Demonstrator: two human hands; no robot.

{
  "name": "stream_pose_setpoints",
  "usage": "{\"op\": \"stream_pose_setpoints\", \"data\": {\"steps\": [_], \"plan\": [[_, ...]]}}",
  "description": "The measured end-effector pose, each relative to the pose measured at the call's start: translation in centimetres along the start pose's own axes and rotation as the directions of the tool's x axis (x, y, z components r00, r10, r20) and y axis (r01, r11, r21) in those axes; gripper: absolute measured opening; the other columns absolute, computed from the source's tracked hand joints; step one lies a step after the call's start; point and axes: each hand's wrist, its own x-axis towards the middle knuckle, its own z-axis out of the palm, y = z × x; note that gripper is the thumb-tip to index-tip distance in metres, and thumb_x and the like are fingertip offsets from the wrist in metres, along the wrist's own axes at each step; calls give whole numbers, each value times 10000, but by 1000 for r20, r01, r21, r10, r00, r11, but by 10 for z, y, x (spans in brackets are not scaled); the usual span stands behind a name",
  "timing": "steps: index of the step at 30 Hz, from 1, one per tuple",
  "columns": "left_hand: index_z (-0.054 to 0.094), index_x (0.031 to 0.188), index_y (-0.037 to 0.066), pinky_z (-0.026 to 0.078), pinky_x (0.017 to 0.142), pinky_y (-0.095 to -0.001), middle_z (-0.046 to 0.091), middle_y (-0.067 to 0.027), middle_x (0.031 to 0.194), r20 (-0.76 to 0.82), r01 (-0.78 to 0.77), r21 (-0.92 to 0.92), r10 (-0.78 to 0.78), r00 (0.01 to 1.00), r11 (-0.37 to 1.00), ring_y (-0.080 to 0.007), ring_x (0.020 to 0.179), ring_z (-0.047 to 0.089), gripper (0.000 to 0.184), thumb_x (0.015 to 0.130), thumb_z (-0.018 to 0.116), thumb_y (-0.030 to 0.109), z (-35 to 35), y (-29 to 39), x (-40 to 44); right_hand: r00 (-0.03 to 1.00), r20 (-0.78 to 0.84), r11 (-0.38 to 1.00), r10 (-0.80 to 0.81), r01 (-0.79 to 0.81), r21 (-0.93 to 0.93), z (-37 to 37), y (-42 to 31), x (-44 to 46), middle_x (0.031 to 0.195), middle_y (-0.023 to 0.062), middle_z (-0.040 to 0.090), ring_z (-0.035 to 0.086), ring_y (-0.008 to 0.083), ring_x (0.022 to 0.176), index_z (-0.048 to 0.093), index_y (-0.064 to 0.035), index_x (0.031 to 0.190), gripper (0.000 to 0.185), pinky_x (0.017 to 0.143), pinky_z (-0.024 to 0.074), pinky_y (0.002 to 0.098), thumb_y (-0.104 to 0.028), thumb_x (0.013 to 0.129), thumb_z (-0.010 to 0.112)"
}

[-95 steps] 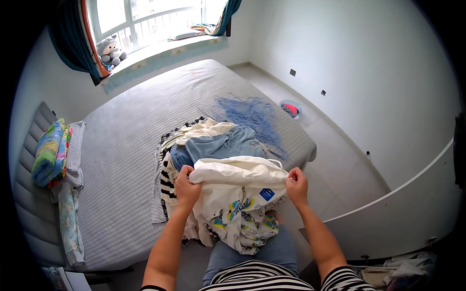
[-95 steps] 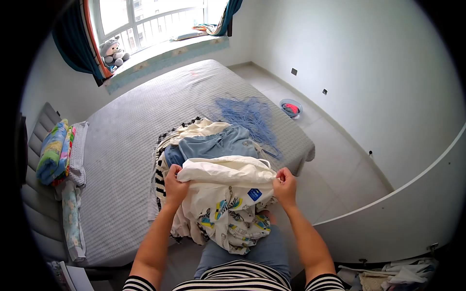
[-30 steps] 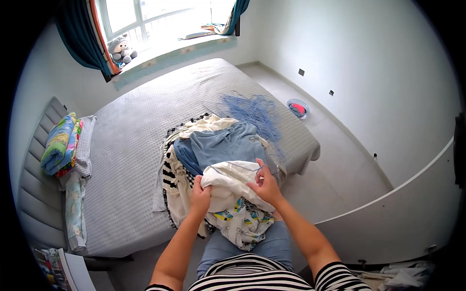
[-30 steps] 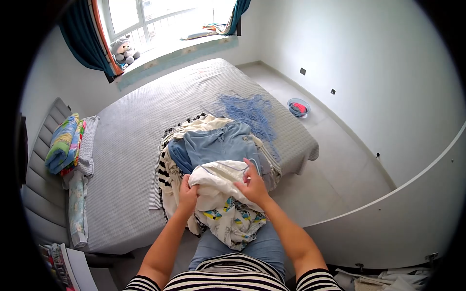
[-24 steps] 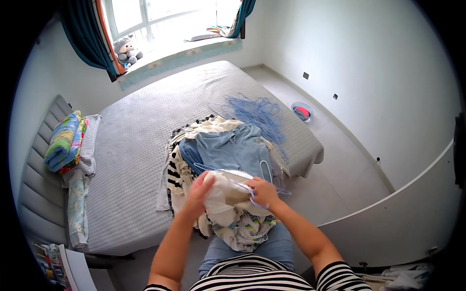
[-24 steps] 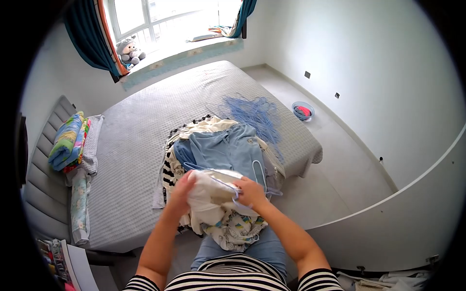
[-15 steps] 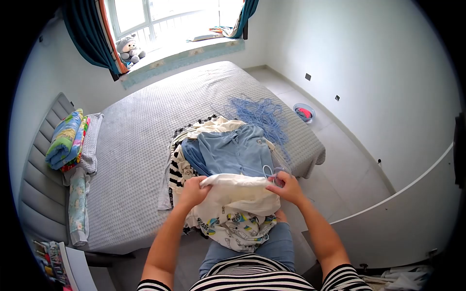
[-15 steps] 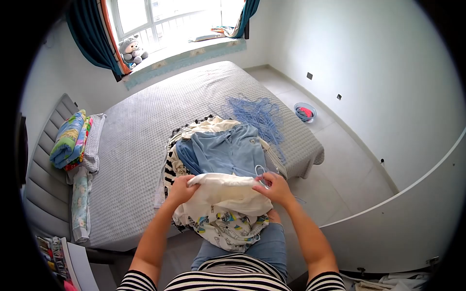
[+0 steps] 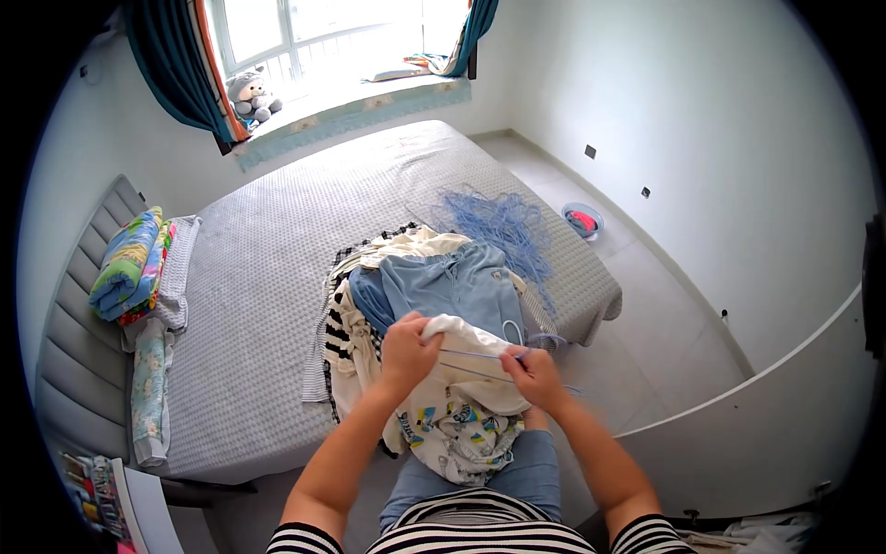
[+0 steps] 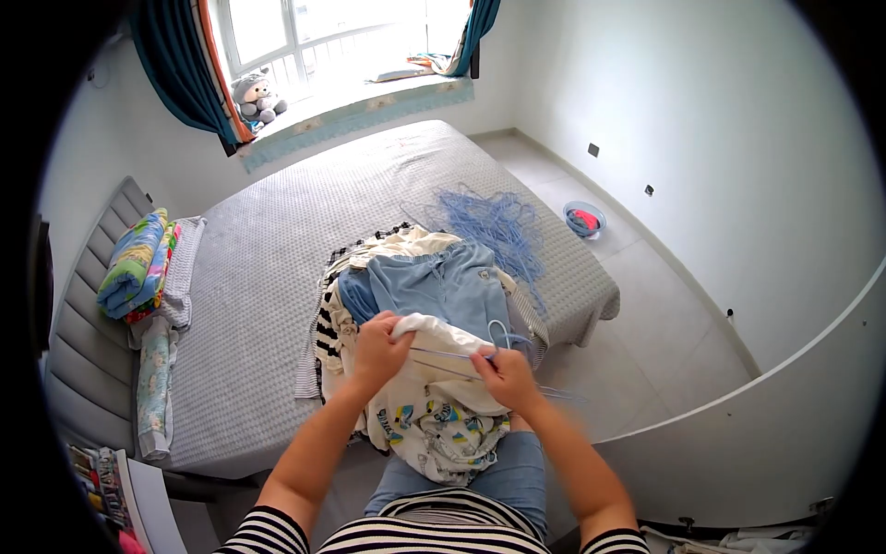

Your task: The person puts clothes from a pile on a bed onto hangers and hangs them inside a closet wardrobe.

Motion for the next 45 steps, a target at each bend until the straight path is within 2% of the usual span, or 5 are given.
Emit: {"op": "stream_pose_setpoints", "data": {"steps": [10, 14, 18, 40, 45], "plan": [[678, 913, 80, 484, 728, -443, 657, -105, 853, 387, -209, 354, 61, 920, 911, -325, 844, 643, 286, 906, 639, 364, -30, 11, -9, 996, 24, 950, 83, -86, 301, 25, 14, 39, 687, 27, 568, 475, 89, 645, 642, 5, 826, 261, 583, 375, 272, -213, 968, 619], [668, 929, 61, 498, 683, -455, 666, -139, 862, 277, -104, 267, 27, 960, 958, -354, 798, 644, 273, 929, 612, 328, -22, -24, -13, 851, -323, 856, -413, 242, -457, 37, -13, 41, 862, 124, 621, 612, 297, 815, 641, -53, 1010, 172, 705, 443, 386, -148, 870, 668], [683, 916, 22, 454, 596, -379, 640, -159, 723, 158, 67, 23, -70, 985, 997, -290, 617, 593, 236, 948, 626, 249, -36, -61, -19, 932, 361, 920, -35, 171, -353, 47, 38, -10, 1066, 94, 606, 546, 302, 1090, 631, -85, 1087, 316, 918, 377, 458, -272, 843, 703], [683, 899, -26, 422, 552, -311, 575, -105, 623, 223, 94, 16, -95, 970, 995, -125, 559, 487, 181, 924, 667, 153, -75, -101, -44, 818, 475, 552, 325, 244, -797, 33, 60, -9, 1086, 9, 691, 502, 240, 1247, 694, -181, 1032, 434, 1104, 218, 557, -493, 738, 758], [689, 943, -26, 455, 580, -313, 611, -154, 659, 192, 80, 7, -80, 978, 997, -149, 578, 550, 169, 928, 654, 139, -76, -102, -46, 927, 294, 593, -233, 375, -712, -14, 78, -1, 1044, -54, 682, 492, 255, 1245, 677, -200, 950, 207, 1113, 187, 580, -312, 788, 742]]}}
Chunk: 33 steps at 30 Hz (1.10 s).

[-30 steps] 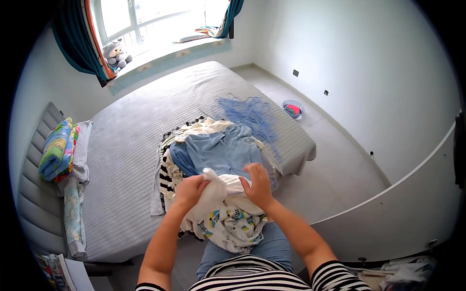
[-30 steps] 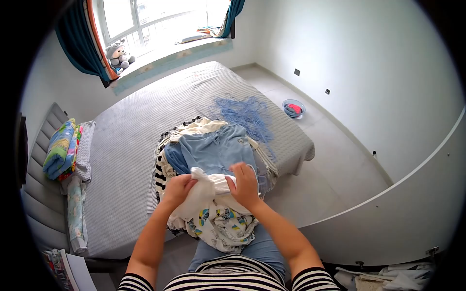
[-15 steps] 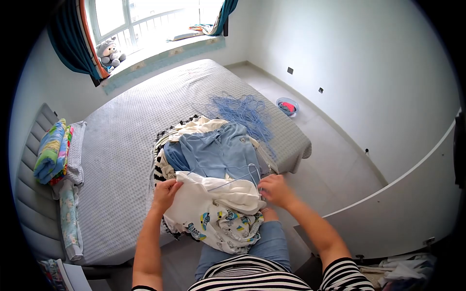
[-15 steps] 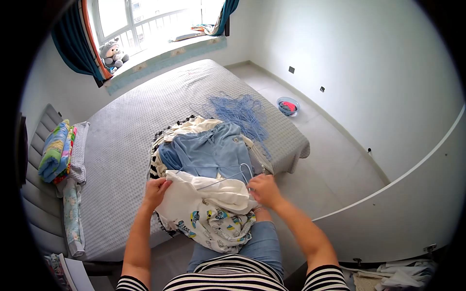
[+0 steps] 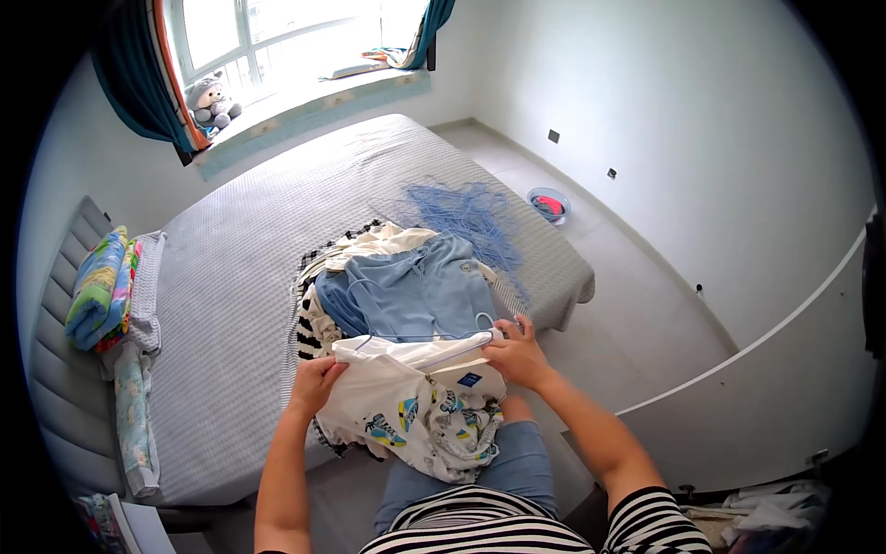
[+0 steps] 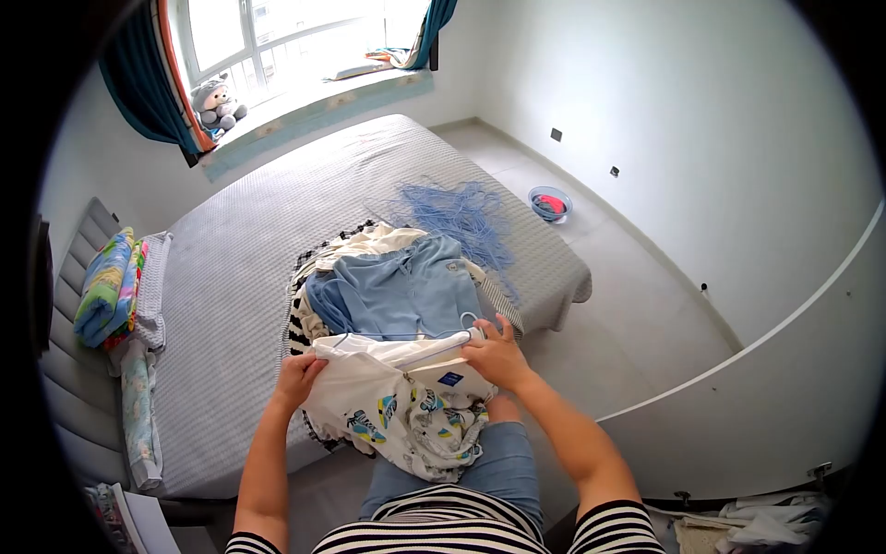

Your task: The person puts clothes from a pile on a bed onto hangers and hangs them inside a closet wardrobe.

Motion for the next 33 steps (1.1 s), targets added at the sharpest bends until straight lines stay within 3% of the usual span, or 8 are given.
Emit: {"op": "stream_pose_setpoints", "data": {"steps": [5, 8, 11, 20, 23, 29, 30, 33], "plan": [[697, 932, 8, 480, 607, -381, 644, -193, 746, 76, -123, 144, 113, 991, 982, -365, 647, 607, 222, 943, 635, 220, -1, 13, 13, 991, -132, 999, 14, -20, -39, -31, 8, 0, 976, -47, 663, 548, 230, 1126, 629, -163, 876, 137, 1043, 334, 507, -232, 802, 722], [697, 918, 20, 478, 606, -396, 648, -183, 752, 92, -153, 161, 140, 986, 975, -381, 655, 597, 243, 952, 622, 249, -6, 28, 21, 998, -46, 993, 47, -41, 108, -34, 11, 5, 903, -6, 635, 595, 239, 1002, 598, -125, 849, 144, 884, 474, 414, -181, 784, 714], [693, 903, 18, 472, 601, -403, 639, -189, 733, 136, -83, 155, 62, 989, 984, -373, 641, 599, 258, 958, 617, 258, -16, 34, 23, 985, -173, 991, -14, 37, 130, -35, 12, 12, 865, 24, 614, 613, 246, 886, 592, -99, 836, 153, 736, 521, 369, -158, 761, 712], [607, 760, -36, 457, 609, -430, 599, -230, 691, 277, -67, 166, 18, 961, 984, -397, 617, 559, 409, 980, 583, 307, -30, 31, 25, 983, -24, 977, -181, 183, 110, -55, 15, 28, 832, 35, 601, 604, 239, 835, 559, -103, 766, 126, 725, 533, 363, -97, 742, 682], [614, 795, -38, 445, 595, -401, 572, -224, 669, 274, -37, 145, -5, 962, 989, -325, 564, 493, 388, 978, 575, 302, -32, 32, 26, 981, -31, 977, -192, 194, 94, -61, 16, 33, 825, 35, 598, 607, 235, 826, 552, -108, 758, 134, 708, 537, 365, -100, 738, 684], [642, 803, -31, 470, 640, -416, 617, -215, 718, 369, 20, 241, -111, 923, 970, -339, 621, 544, 387, 976, 580, 309, -34, 48, 26, 986, 15, 979, -166, 163, 125, -63, 24, 25, 856, 49, 595, 619, 269, 827, 541, -90, 785, 142, 691, 543, 386, -100, 760, 680], [654, 809, -28, 481, 661, -424, 631, -213, 734, 430, -126, 329, -29, 902, 936, -349, 650, 563, 386, 971, 587, 316, -26, 42, 25, 985, 12, 977, -172, 169, 129, -67, 25, 28, 856, 51, 593, 621, 274, 832, 538, -82, 790, 151, 694, 543, 388, -93, 756, 685], [643, 805, -33, 471, 643, -426, 628, -218, 730, 350, -193, 246, 99, 932, 950, -362, 632, 549, 381, 968, 591, 307, -19, 34, 23, 989, 5, 970, -147, 143, 195, -77, 23, 37, 922, 72, 599, 627, 300, 880, 553, -73, 852, 181, 719, 546, 395, -83, 753, 704]]}}
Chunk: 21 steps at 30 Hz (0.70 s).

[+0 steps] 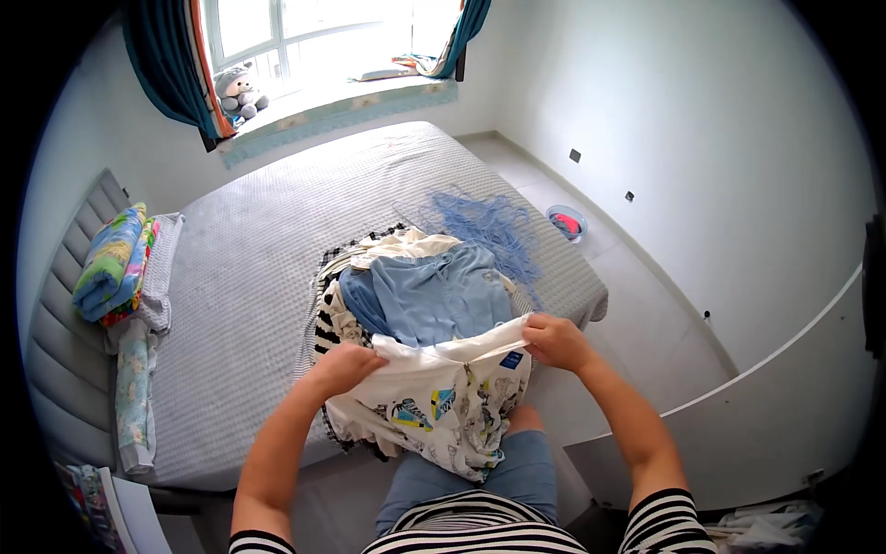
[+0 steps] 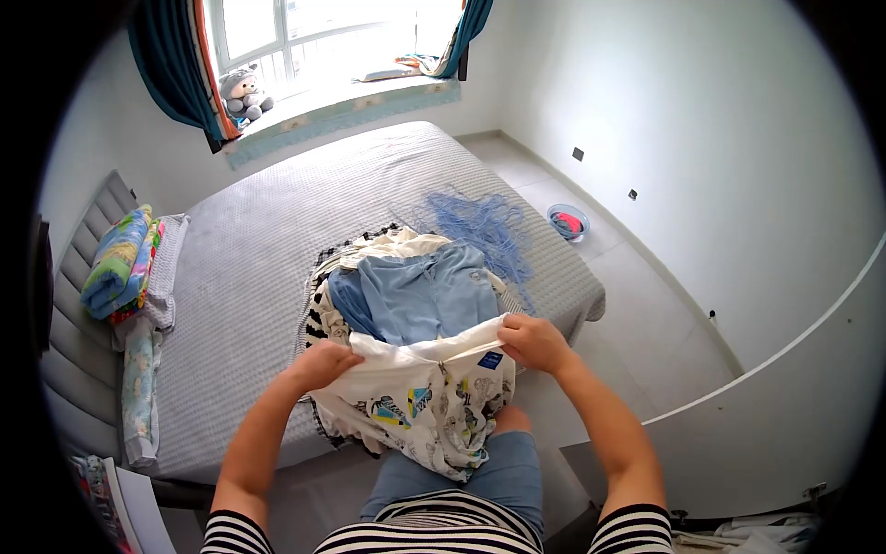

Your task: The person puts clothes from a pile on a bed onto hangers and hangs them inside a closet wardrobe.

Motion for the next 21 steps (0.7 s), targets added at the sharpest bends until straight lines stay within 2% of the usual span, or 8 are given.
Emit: {"op": "stream_pose_setpoints", "data": {"steps": [5, 8, 9, 12, 13, 18, 19, 21], "plan": [[622, 824, -36, 433, 569, -331, 563, -150, 645, -127, 63, -227, -94, 987, 972, -157, 568, 479, 286, 971, 597, 208, -10, 7, -3, 973, -196, 924, 119, -37, 380, -11, -64, 33, 1337, 178, 522, 579, 399, 1125, 579, -103, 1177, 428, 889, 515, 437, -126, 786, 751], [636, 850, -33, 444, 596, -338, 595, -124, 674, -215, 55, -345, -136, 967, 937, -182, 596, 532, 305, 982, 598, 239, 2, -17, -13, 913, -307, 953, 268, -205, 223, -4, -53, 41, 1510, 212, 350, 486, 446, 1258, 497, -87, 1330, 582, 1019, 429, 470, -213, 824, 755], [642, 856, -31, 440, 594, -325, 590, -93, 674, -211, 63, -400, -159, 964, 915, -149, 609, 519, 291, 981, 603, 229, 5, -23, -17, 895, -329, 954, 299, -286, 90, 7, -44, 40, 1391, 195, 494, 488, 418, 1251, 565, -52, 1222, 458, 1022, 398, 489, -264, 849, 727], [658, 872, -23, 430, 595, -287, 577, -12, 680, -219, 63, -570, -226, 949, 820, -73, 648, 487, 258, 980, 611, 206, 10, -34, -38, 953, 43, 954, 301, -301, -18, 22, -34, 54, 1158, 136, 643, 535, 373, 1181, 624, -62, 1060, 299, 957, 405, 517, -298, 884, 678], [662, 876, -20, 428, 600, -276, 575, 6, 686, -240, 42, -630, -246, 939, 775, -62, 661, 482, 252, 983, 609, 202, 11, -32, -45, 986, -76, 989, 148, -147, 11, 31, -38, 66, 920, 111, 672, 595, 362, 1023, 625, -68, 920, 194, 832, 434, 517, -262, 913, 625], [685, 901, 13, 433, 636, -268, 607, 40, 750, -60, 309, -518, -394, 917, 798, -60, 701, 499, 250, 999, 598, 226, 20, -102, -130, 964, -88, 951, 249, -227, 211, 45, -51, 126, 843, 191, 641, 611, 431, 809, 619, -71, 923, 157, 672, 459, 505, -212, 940, 553], [675, 1004, 47, 486, 707, -286, 650, 20, 864, 90, 374, -590, -401, 911, 716, -80, 784, 567, 233, 1004, 595, 266, 28, -126, -157, 958, -49, 942, 282, -268, 201, 49, -52, 138, 830, 189, 641, 612, 432, 818, 620, -69, 922, 160, 679, 461, 504, -211, 942, 550], [630, 1119, 65, 508, 803, -304, 662, -8, 994, -34, 98, -958, -446, 894, 269, -109, 885, 603, 263, 1004, 589, 298, 46, -129, -199, 945, 101, 921, 312, -326, 212, 70, -56, 162, 825, 208, 640, 609, 432, 838, 634, -55, 964, 178, 692, 473, 473, -208, 952, 545]]}}
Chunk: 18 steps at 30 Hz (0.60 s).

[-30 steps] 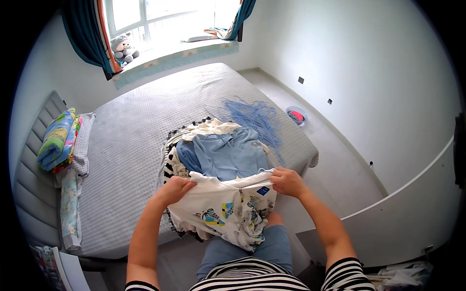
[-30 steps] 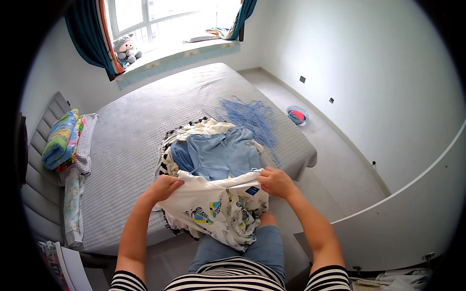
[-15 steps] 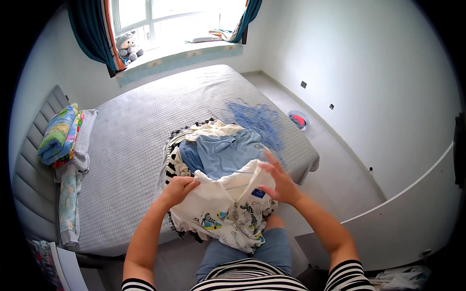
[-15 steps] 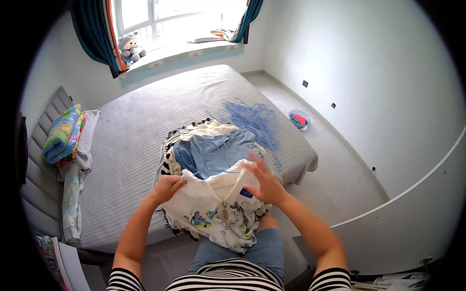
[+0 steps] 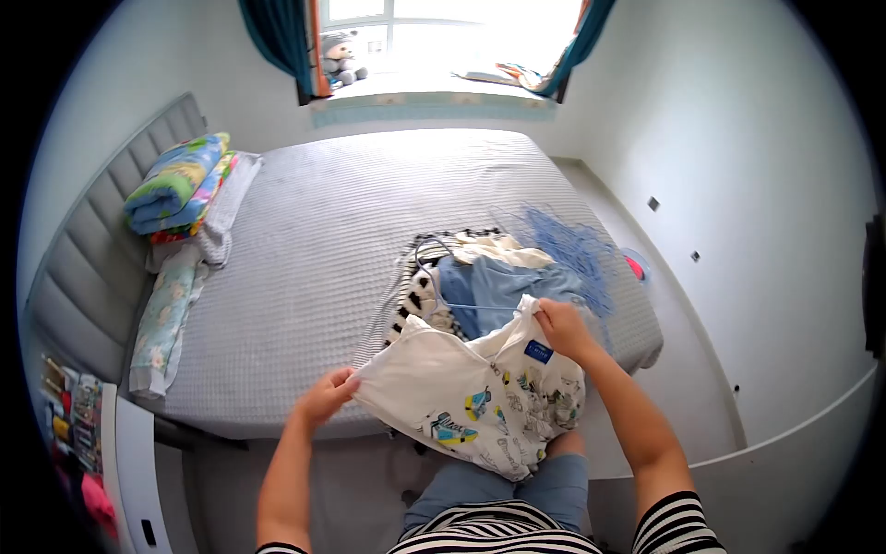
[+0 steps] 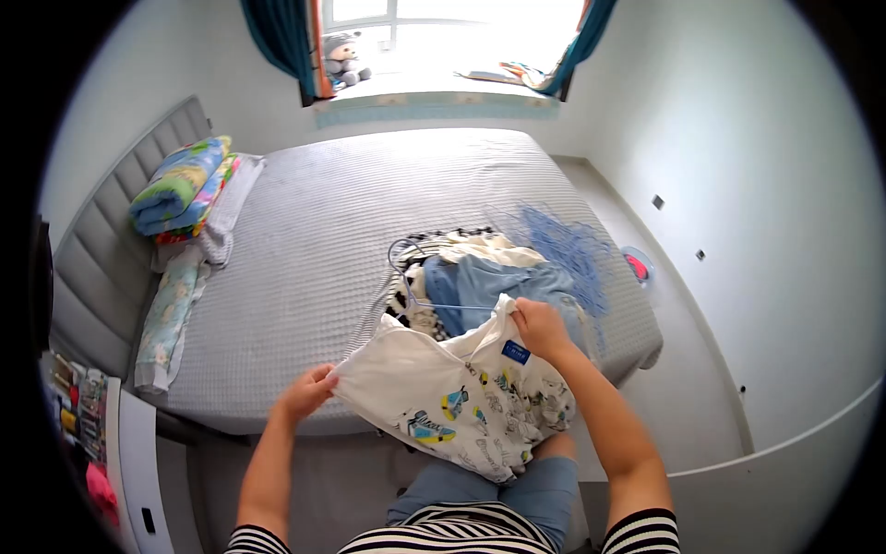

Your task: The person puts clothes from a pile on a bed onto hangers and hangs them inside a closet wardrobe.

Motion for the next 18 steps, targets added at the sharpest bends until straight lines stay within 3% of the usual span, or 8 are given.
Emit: {"op": "stream_pose_setpoints", "data": {"steps": [2, 3, 6, 11, 14, 15, 16, 18], "plan": [[492, 1344, 70, 488, 1004, -378, 616, -84, 1269, -121, -100, -461, 48, 991, 882, -197, 1116, 615, 441, 1011, 557, 351, -13, -8, -34, 994, 98, 984, -53, 35, 176, 25, -35, 18, 806, 215, 631, 610, 400, 785, 638, -51, 992, 200, 686, 473, 443, -228, 958, 551], [479, 1360, 56, 486, 1009, -382, 608, -91, 1288, -217, -178, -499, 77, 973, 848, -208, 1133, 610, 464, 1013, 551, 355, -16, -3, -48, 985, 147, 964, -86, 45, 262, 37, -52, 27, 797, 219, 626, 610, 384, 758, 640, -49, 1006, 213, 682, 474, 428, -238, 961, 554], [468, 1389, 6, 508, 984, -396, 602, -121, 1316, -451, -377, -561, 109, 886, 737, -249, 1157, 615, 502, 1024, 529, 345, -29, 20, -89, 862, 505, 847, -38, -241, 474, 87, -102, 58, 845, 70, 674, 570, 159, 688, 664, -96, 1079, 240, 650, 473, 328, -288, 993, 549], [582, 1289, -1, 547, 893, -359, 682, -133, 1162, -757, -257, -82, 108, 645, 963, -242, 1004, 687, 410, 1014, 547, 302, -157, 33, -123, 564, 822, 524, -74, -679, 514, 166, -182, 108, 946, 26, 682, 634, 106, 753, 649, -32, 1168, 247, 637, 538, 306, -153, 960, 597], [503, 1354, -28, 528, 921, -366, 645, -140, 1237, -796, -169, 17, 116, 594, 985, -239, 1084, 651, 491, 974, 611, 264, -222, 33, -109, 733, 679, 402, -49, -608, 685, 225, -187, 155, 955, 79, 685, 662, 173, 811, 628, 15, 1195, 281, 733, 560, 315, -51, 922, 609], [435, 1402, -20, 497, 966, -382, 589, -165, 1303, -851, -63, 120, 136, 507, 991, -259, 1153, 606, 587, 946, 638, 287, -237, 27, -99, 785, 617, 356, -56, -562, 747, 240, -186, 167, 961, 83, 684, 663, 190, 821, 618, 23, 1207, 298, 747, 559, 319, -43, 916, 612], [366, 1450, -13, 465, 1010, -398, 534, -190, 1369, -892, 56, 208, 166, 420, 977, -280, 1221, 561, 692, 917, 666, 311, -249, 17, -85, 850, 526, 155, -13, -518, 841, 255, -188, 168, 997, 87, 672, 654, 183, 867, 584, 2, 1281, 394, 775, 546, 310, -54, 895, 639], [226, 1526, 15, 362, 1107, -432, 374, -234, 1500, -913, 421, 395, 301, 274, 816, -341, 1361, 416, 912, 848, 724, 367, -260, -21, -53, 928, 372, 513, 1, -320, 797, 277, -176, 161, 1209, 108, 618, 633, 201, 990, 532, -20, 1355, 475, 864, 524, 331, -42, 895, 648]]}}
